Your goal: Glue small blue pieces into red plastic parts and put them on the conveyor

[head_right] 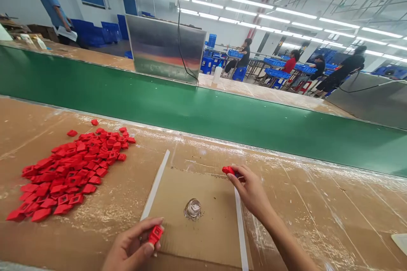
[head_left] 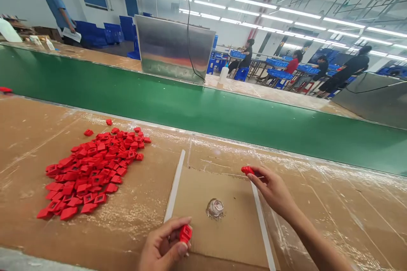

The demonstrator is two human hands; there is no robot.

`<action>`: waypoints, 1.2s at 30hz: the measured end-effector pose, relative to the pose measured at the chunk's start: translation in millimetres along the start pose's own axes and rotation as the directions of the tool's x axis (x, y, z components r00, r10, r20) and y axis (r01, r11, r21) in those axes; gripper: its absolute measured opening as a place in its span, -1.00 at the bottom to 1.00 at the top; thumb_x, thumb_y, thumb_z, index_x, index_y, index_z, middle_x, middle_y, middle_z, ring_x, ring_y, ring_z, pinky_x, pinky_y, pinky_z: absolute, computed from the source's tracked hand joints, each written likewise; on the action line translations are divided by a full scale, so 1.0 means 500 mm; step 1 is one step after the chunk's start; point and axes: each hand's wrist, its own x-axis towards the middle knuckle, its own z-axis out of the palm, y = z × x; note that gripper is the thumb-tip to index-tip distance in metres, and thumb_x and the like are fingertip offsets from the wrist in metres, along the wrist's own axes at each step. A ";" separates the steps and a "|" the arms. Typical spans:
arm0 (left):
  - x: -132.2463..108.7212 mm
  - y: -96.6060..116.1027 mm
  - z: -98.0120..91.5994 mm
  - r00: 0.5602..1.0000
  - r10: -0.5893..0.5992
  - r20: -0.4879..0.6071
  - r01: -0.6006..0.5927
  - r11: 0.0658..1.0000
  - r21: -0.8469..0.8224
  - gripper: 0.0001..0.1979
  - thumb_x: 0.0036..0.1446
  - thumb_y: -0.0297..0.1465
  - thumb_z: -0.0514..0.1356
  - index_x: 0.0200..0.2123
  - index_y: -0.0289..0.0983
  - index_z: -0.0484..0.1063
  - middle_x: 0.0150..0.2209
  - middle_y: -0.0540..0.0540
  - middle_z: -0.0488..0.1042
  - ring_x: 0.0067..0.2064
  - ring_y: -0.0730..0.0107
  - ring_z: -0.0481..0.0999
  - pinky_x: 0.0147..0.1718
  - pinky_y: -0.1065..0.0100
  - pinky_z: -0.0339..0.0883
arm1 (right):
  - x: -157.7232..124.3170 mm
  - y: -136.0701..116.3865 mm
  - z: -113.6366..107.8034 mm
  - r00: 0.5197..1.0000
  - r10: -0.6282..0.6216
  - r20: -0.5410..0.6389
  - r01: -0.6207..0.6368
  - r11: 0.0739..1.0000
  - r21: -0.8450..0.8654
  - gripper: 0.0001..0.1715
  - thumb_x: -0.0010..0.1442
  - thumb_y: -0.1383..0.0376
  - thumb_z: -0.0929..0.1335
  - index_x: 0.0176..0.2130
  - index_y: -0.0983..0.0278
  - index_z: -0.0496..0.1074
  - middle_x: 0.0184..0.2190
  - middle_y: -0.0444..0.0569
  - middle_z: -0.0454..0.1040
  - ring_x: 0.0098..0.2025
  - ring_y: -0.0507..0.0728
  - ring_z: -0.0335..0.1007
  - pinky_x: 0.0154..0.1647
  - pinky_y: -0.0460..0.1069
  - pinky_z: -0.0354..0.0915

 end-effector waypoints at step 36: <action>-0.009 0.010 0.000 1.000 -0.030 -0.007 0.030 0.998 0.062 -0.59 0.00 -0.19 0.41 -0.09 -0.24 0.62 -0.32 -0.11 0.56 -0.31 0.30 0.48 -0.24 0.34 0.41 | -0.118 -0.144 0.042 0.943 -0.297 0.148 0.313 0.944 -0.104 -0.69 0.48 0.16 0.18 0.02 0.23 0.38 -0.17 0.06 0.44 -0.25 0.17 0.48 -0.32 -0.02 0.44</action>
